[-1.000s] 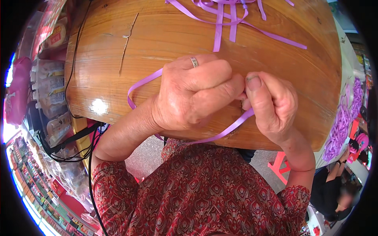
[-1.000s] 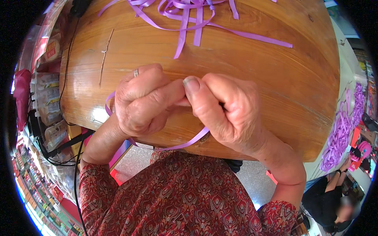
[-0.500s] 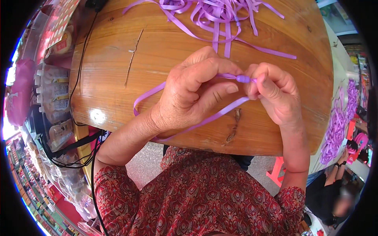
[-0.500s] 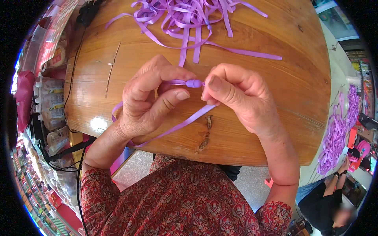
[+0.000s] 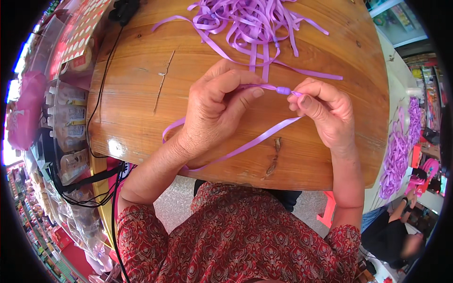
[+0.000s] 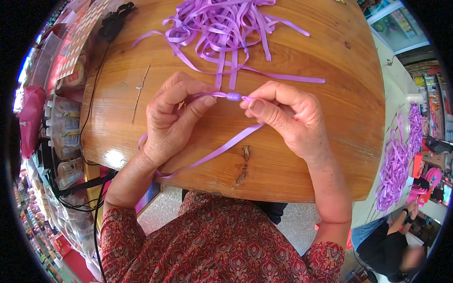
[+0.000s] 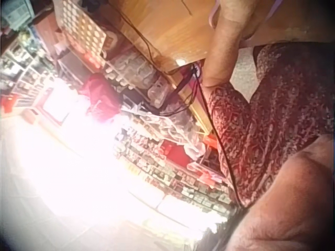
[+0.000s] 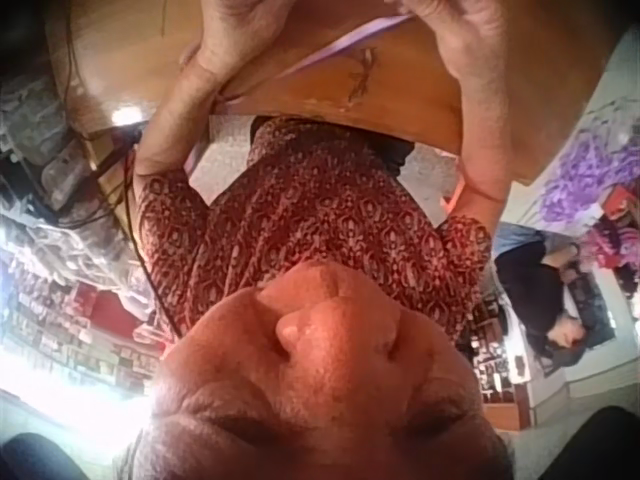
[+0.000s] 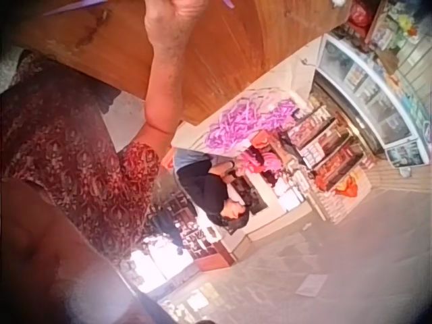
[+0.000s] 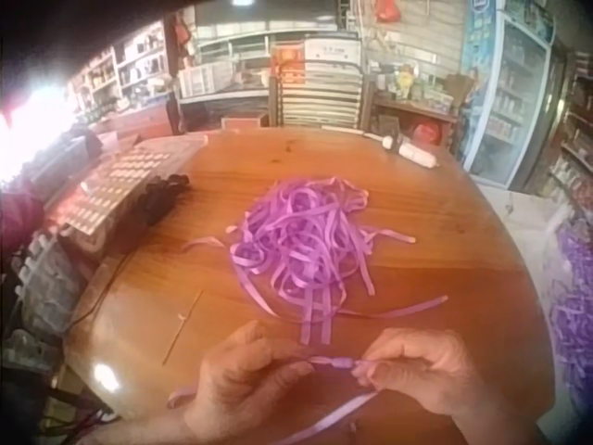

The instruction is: The person picks up a purple ribbon and rolls it into a small cylinder by hand, repeating the process with several more ribbons to form a flower.

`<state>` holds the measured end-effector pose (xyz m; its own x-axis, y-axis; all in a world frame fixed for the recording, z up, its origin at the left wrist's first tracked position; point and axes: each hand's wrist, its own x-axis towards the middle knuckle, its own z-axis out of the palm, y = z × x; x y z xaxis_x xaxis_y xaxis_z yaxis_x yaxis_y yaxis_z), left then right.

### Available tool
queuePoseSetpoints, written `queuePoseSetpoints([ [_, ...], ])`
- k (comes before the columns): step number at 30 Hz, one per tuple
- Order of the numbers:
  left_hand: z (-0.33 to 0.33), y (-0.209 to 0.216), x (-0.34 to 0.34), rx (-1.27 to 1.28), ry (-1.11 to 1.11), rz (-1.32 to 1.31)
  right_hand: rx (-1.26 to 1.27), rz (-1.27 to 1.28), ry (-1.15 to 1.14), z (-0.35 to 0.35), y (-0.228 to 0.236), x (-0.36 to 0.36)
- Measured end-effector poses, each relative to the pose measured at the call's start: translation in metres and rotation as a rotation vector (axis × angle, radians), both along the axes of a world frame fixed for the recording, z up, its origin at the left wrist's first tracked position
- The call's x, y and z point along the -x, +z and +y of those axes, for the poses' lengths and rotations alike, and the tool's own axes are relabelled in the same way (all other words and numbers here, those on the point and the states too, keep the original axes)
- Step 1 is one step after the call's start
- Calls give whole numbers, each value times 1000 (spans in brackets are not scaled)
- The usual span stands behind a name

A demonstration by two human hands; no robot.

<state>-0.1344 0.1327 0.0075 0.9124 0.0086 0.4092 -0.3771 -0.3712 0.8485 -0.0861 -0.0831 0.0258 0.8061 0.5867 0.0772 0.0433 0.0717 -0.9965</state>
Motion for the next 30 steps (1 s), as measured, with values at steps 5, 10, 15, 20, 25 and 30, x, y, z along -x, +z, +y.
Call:
queuePoseSetpoints([
  [5, 7, 2, -7, -87, 91, -120, -142, 27, -138, -16, 7, -6],
  [10, 18, 0, -10, -96, 223, -136, -584, 163, -101, -44, 33, -18],
  [15, 24, -4, -13, 95, 109, -32, -909, 262, -97, -87, 47, -21],
  [20, 6, -12, -9, 376, -284, 132, -890, 154, -265, -138, 47, -12],
  [25, 0, -18, -8, 403, -121, 208, -638, -31, -425, -186, 61, 11],
  [30, -11, -10, -2, -19, -34, 76, -456, -132, -629, -234, 76, 35],
])
